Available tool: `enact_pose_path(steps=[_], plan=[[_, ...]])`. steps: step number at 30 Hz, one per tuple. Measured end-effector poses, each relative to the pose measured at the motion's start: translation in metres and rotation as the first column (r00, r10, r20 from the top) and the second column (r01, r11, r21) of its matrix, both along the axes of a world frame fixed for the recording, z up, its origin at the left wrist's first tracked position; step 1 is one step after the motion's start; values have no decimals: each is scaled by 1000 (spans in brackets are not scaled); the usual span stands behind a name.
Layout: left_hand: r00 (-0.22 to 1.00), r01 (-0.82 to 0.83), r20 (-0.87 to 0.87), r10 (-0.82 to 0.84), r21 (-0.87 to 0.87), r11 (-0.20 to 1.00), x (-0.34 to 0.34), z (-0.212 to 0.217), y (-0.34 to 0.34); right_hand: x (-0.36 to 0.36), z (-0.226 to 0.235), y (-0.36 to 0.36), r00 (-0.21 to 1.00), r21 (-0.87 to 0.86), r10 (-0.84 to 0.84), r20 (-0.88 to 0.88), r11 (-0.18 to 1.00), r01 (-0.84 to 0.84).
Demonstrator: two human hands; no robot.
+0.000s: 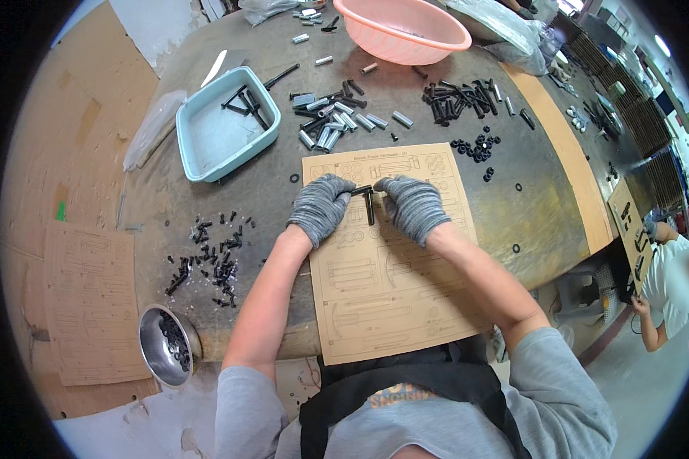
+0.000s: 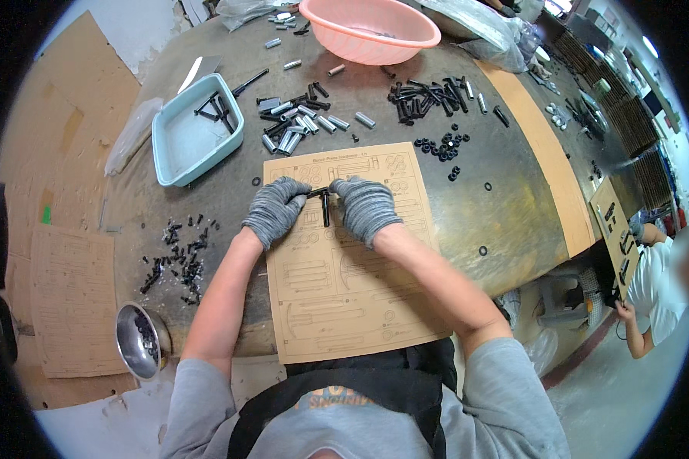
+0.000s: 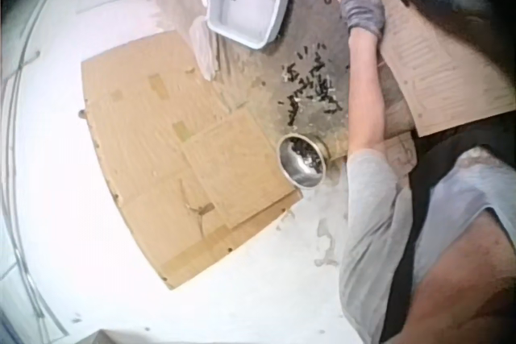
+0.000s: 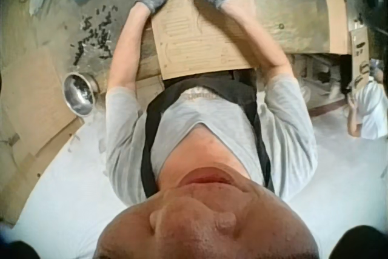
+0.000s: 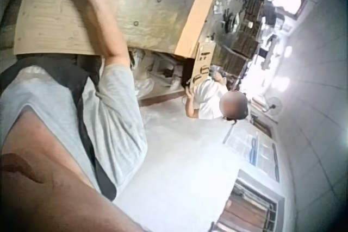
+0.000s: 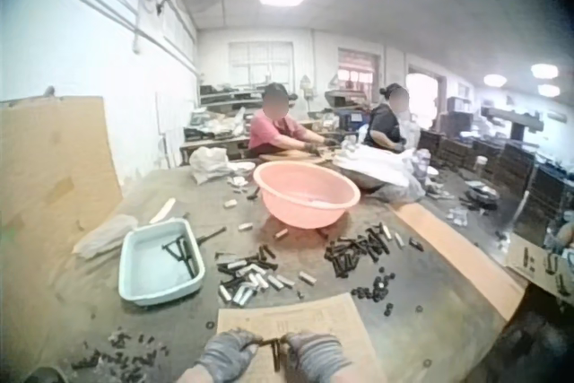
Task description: The person assembles small mechanical parts on a cardboard template at a workbench. They pick up cylindrical rods, nuts, and washers, then use a wrench to tighten the components together before placing the finished assemblies on the table.
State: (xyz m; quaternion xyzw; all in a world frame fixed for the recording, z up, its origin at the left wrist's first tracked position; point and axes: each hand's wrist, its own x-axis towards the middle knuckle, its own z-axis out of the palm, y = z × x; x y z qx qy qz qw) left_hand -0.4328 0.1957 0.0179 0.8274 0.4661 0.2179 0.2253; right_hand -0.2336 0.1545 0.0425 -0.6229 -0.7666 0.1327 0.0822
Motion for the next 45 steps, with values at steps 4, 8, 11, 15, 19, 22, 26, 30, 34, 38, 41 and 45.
enact_pose_path(steps=[4,8,11,15,19,22,26,30,34,38,41,45], plan=[[999,49,16,-49,32,998,-5,-3,2,14,-4,9,954,126,297,-52,949,-288],[999,40,-28,-41,-21,999,-3,3,2,6,-2,6,910,265,415,10,876,-403],[998,-10,-55,5,-87,996,-4,3,2,-20,26,7,970,-58,166,-179,982,-178],[1000,26,5,-26,-16,1000,-3,0,2,2,-5,8,965,202,263,18,944,-261],[1000,0,-21,0,-22,1000,3,1,2,4,-19,5,979,231,128,-161,969,-89],[1000,-3,2,3,-47,999,5,1,3,-4,-28,10,965,264,98,-242,964,-32],[998,14,-57,-13,12,1000,7,2,-1,-6,-35,17,935,310,171,-310,948,-70],[1000,-14,-12,14,12,1000,12,4,-4,7,-16,48,866,257,70,-495,964,69],[999,-18,44,17,31,999,7,-6,-5,-15,6,117,950,386,147,-276,922,-30],[1000,1,25,-3,66,998,12,-6,-4,-54,-3,197,910,411,381,162,812,-413],[1000,-6,-8,7,90,996,5,-10,-4,-104,13,212,835,96,356,419,898,-430],[998,1,-64,3,62,998,8,-6,-3,-125,5,229,726,91,368,582,857,-507]])
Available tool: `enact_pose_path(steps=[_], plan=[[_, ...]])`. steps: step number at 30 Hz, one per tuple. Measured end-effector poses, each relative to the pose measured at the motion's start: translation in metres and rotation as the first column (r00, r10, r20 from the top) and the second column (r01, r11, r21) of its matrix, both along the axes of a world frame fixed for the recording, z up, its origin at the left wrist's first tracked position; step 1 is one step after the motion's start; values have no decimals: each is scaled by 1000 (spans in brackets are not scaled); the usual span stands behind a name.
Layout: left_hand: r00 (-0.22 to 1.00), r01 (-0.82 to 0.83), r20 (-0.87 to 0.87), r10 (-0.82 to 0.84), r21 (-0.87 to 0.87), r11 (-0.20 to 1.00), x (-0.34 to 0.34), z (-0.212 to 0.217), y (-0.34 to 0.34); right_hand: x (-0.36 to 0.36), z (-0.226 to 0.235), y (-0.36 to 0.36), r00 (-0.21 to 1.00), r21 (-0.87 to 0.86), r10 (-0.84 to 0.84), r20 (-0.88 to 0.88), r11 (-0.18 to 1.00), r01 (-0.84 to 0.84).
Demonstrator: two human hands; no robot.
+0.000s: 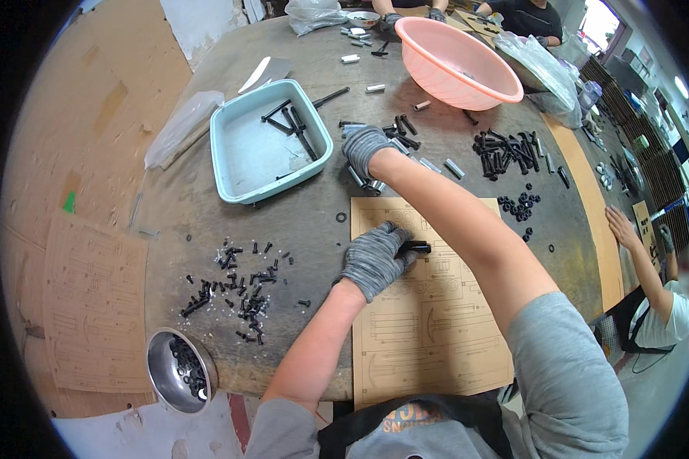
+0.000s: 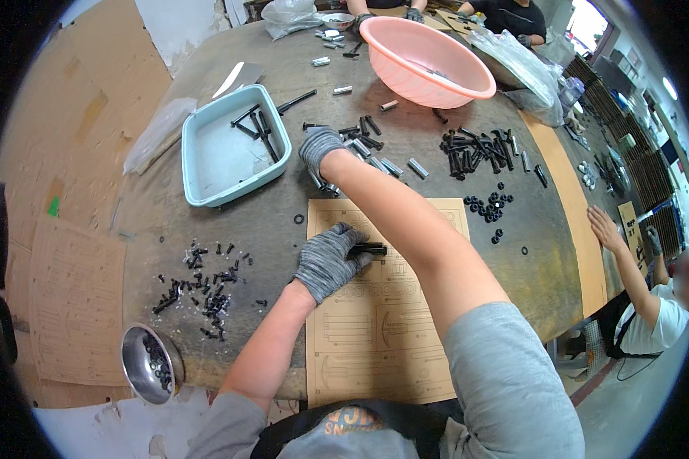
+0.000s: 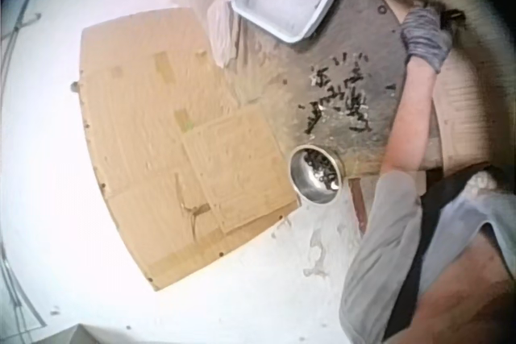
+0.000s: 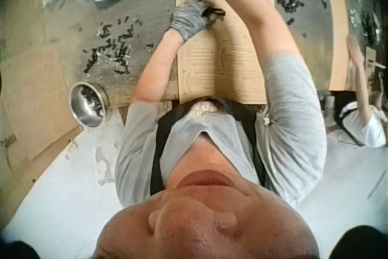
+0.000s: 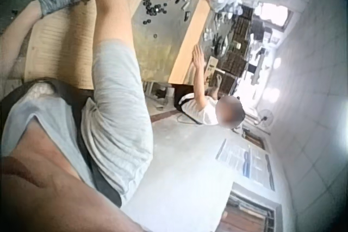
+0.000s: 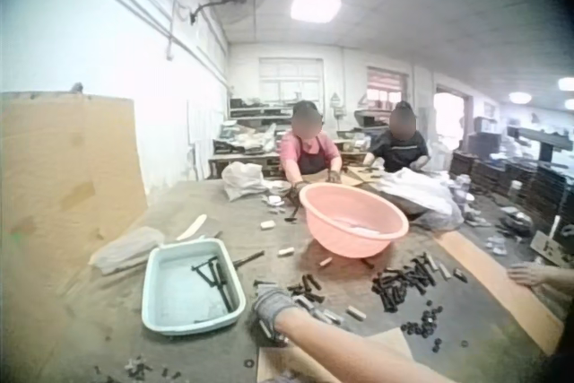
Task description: The person assembles small mechanical parts on a cardboard template at a workbench. They pick up cylindrical rods, nuts, and washers, then use a wrench to tighten the components together before placing the finished assemblies on the table.
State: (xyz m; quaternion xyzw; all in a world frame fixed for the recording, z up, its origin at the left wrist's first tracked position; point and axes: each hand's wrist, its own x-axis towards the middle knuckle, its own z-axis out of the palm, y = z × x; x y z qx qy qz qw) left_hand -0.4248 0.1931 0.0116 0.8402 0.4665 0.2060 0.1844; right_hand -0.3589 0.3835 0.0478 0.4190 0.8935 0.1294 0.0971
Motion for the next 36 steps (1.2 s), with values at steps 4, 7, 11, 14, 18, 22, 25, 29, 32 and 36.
enact_pose_path(steps=[4,7,11,14,18,22,25,29,32,36], plan=[[1000,1,12,-1,-3,1000,-4,-1,-1,1,-2,1,999,-2,-10,-37,1000,10],[999,22,27,-22,-30,999,-3,3,0,9,-3,-3,989,-16,-78,-127,997,77],[997,42,62,-45,54,998,0,-6,3,31,9,-14,972,-22,-156,-173,988,155],[997,10,71,-14,68,998,1,-3,0,61,41,-51,936,-41,-159,-314,987,154],[997,-18,81,20,-15,1000,-1,-3,-2,111,72,-133,942,-241,-248,-227,951,193],[990,-10,138,7,25,1000,-1,-2,-3,143,41,-184,961,-324,-275,-33,912,250],[992,-5,126,1,28,1000,3,-1,-2,145,13,-205,956,-256,-290,-48,928,269],[996,-14,88,18,-43,999,3,3,-3,170,7,-228,866,-230,-375,-330,922,311],[990,-22,138,19,18,1000,0,-1,-4,185,12,-241,778,-275,-446,-442,893,356],[987,-22,158,25,-24,999,2,-2,-4,202,-7,-248,725,-278,-393,-565,919,281]])
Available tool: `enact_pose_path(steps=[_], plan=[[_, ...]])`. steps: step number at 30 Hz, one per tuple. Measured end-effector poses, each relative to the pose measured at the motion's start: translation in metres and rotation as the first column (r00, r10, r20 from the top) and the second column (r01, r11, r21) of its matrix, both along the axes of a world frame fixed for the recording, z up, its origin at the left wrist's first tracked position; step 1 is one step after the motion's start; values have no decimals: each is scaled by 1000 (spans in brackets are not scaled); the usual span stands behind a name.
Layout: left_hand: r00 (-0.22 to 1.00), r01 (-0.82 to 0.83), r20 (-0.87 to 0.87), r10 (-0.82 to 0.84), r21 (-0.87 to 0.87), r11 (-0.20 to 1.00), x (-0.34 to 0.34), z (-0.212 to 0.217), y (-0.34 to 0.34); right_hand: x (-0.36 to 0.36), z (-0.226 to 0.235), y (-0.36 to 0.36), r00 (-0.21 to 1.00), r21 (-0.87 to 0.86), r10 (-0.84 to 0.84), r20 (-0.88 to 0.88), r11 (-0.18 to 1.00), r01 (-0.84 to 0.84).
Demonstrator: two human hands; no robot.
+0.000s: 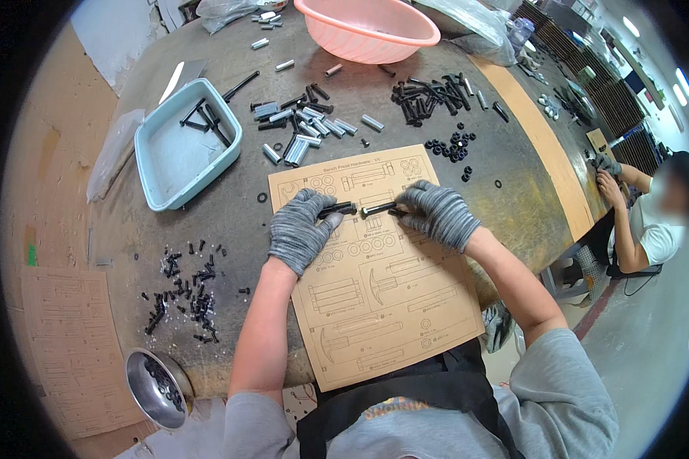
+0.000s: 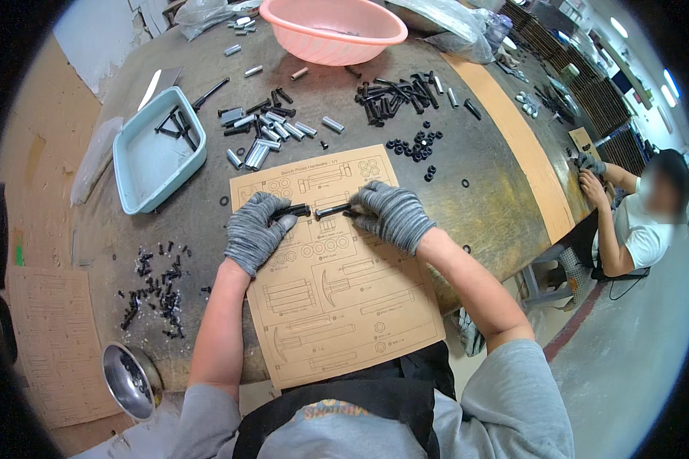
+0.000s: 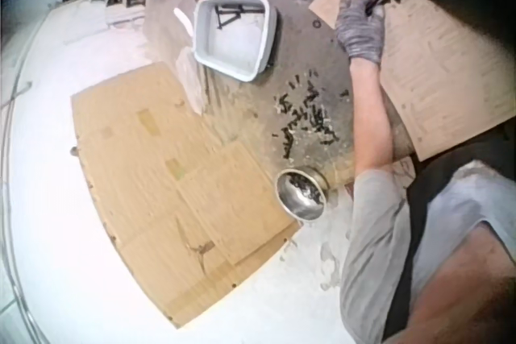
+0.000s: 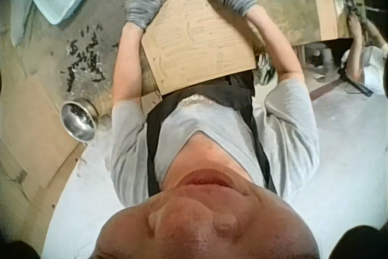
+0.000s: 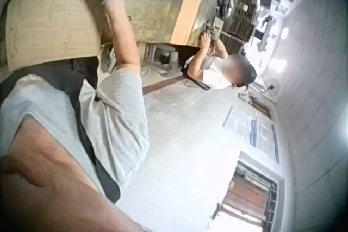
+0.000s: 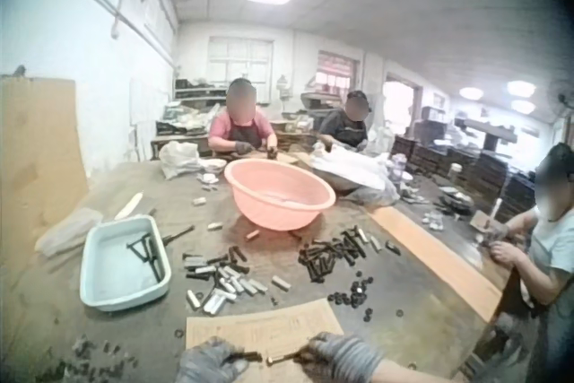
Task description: The person assembles small mechanical parts on a cardboard template at a workbench. They pick up cylindrical rods, nuts, and washers, then use a wrench to tighten the components together before placing the finished assemblies on the table.
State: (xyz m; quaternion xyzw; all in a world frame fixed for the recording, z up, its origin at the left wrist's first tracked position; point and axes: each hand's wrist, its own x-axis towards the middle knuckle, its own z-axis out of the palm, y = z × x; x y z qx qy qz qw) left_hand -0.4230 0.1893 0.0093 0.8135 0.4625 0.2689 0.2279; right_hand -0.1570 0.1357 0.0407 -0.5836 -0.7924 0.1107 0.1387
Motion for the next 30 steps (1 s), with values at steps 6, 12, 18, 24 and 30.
enact_pose_path(steps=[6,12,18,24,30], plan=[[999,26,-45,-22,90,996,-1,1,1,9,-5,-18,996,78,13,92,997,-20],[999,7,-39,-6,30,1000,-1,2,0,-19,0,30,991,196,114,67,973,-125],[998,9,-68,-7,28,1000,1,2,1,-26,-1,18,987,149,123,100,979,-137],[997,16,-81,-13,41,999,8,6,-1,-24,-15,19,999,79,40,-32,996,-37],[995,-27,-95,31,44,999,10,3,-1,-28,-24,33,986,145,100,-131,986,-80]])
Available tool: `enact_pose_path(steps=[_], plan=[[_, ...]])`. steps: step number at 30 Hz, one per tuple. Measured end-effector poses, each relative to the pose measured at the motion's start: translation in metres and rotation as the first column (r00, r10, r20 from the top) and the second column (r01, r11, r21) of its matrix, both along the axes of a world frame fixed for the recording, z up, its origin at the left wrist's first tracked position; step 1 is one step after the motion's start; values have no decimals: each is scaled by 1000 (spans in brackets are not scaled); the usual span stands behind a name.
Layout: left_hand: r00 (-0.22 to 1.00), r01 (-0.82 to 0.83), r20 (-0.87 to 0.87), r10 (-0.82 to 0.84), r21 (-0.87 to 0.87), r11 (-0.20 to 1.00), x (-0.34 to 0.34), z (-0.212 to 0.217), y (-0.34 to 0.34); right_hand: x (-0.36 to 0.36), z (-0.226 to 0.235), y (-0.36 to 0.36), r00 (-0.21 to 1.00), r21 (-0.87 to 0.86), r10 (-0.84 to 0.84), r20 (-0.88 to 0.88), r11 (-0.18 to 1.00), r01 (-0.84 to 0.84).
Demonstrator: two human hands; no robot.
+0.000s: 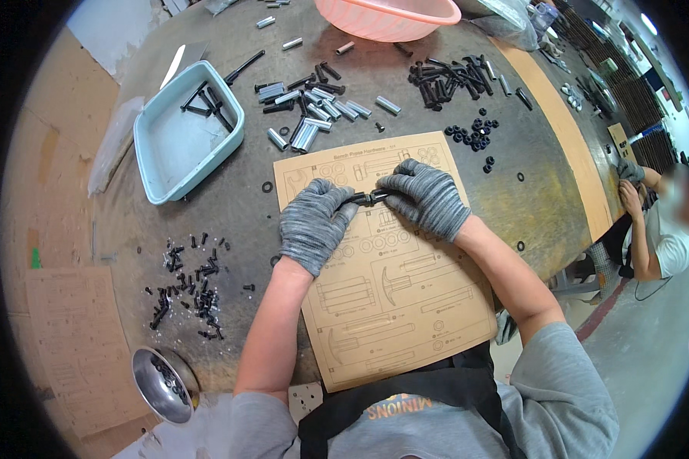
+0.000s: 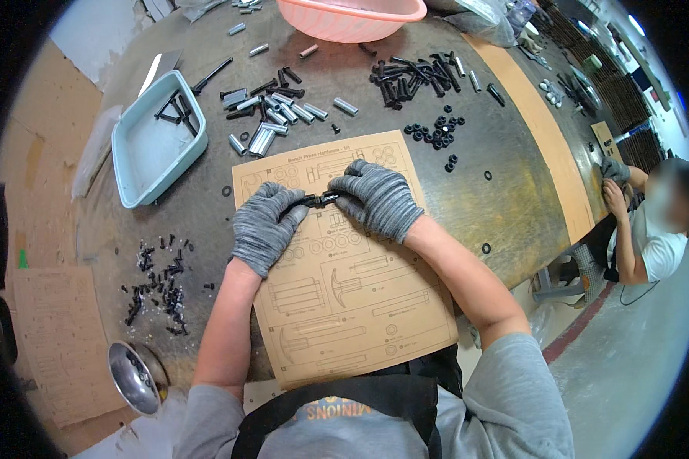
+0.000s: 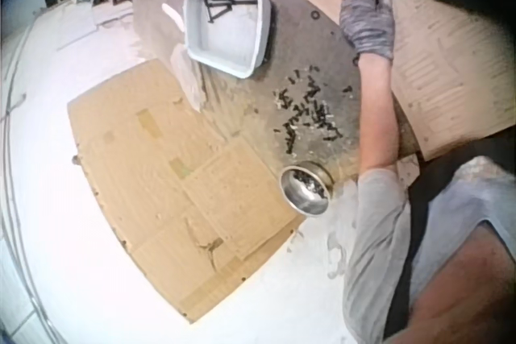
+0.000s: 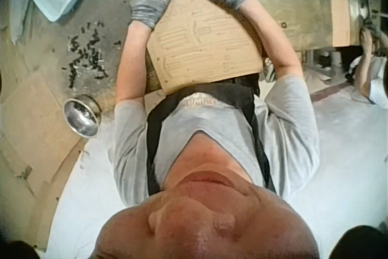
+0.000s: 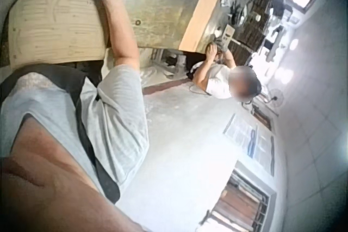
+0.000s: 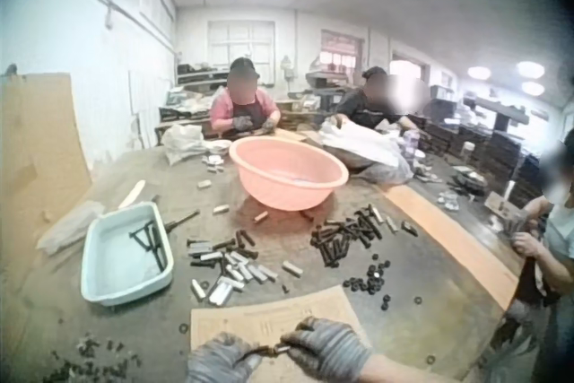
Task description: The person assembles small mechanical parts on a cardboard template at a workbench. They pick up cylindrical rods, nuts, and washers, then use a wrench to tighten the components together before placing the finished assemblies on the table.
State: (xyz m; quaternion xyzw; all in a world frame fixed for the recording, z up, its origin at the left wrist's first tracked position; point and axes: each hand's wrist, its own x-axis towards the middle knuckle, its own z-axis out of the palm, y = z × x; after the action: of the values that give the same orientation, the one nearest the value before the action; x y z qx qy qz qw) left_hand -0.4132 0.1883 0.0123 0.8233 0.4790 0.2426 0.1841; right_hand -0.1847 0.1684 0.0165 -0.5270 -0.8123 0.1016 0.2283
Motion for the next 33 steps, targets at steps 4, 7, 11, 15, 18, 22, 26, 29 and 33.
enact_pose_path(steps=[4,7,11,15,18,22,26,29,33], plan=[[1000,26,-2,-26,61,998,-8,-3,-3,-15,5,-2,994,72,57,-92,996,-51],[997,63,-49,-56,144,988,-4,-9,1,-15,4,-7,995,75,5,-99,997,2],[997,25,-72,-32,-94,995,-13,5,-4,-24,0,-16,998,151,14,-59,988,-5],[981,-9,195,-4,64,998,-33,-5,-9,-9,1,-10,994,215,100,51,971,-108],[931,-312,-176,319,69,948,-119,28,2,0,16,-28,983,65,-73,-170,994,85],[522,-773,-372,767,173,610,-226,3,-20,2,18,-44,951,144,13,-308,989,33],[669,-645,-426,609,76,761,-203,-8,-54,-18,24,-58,951,101,40,-307,995,-10],[696,-599,-390,602,147,787,-179,-15,-88,-25,23,-70,942,27,36,-335,999,-29],[747,-605,-319,583,37,795,-177,-2,-95,-20,20,-86,943,2,46,-329,999,-48]])
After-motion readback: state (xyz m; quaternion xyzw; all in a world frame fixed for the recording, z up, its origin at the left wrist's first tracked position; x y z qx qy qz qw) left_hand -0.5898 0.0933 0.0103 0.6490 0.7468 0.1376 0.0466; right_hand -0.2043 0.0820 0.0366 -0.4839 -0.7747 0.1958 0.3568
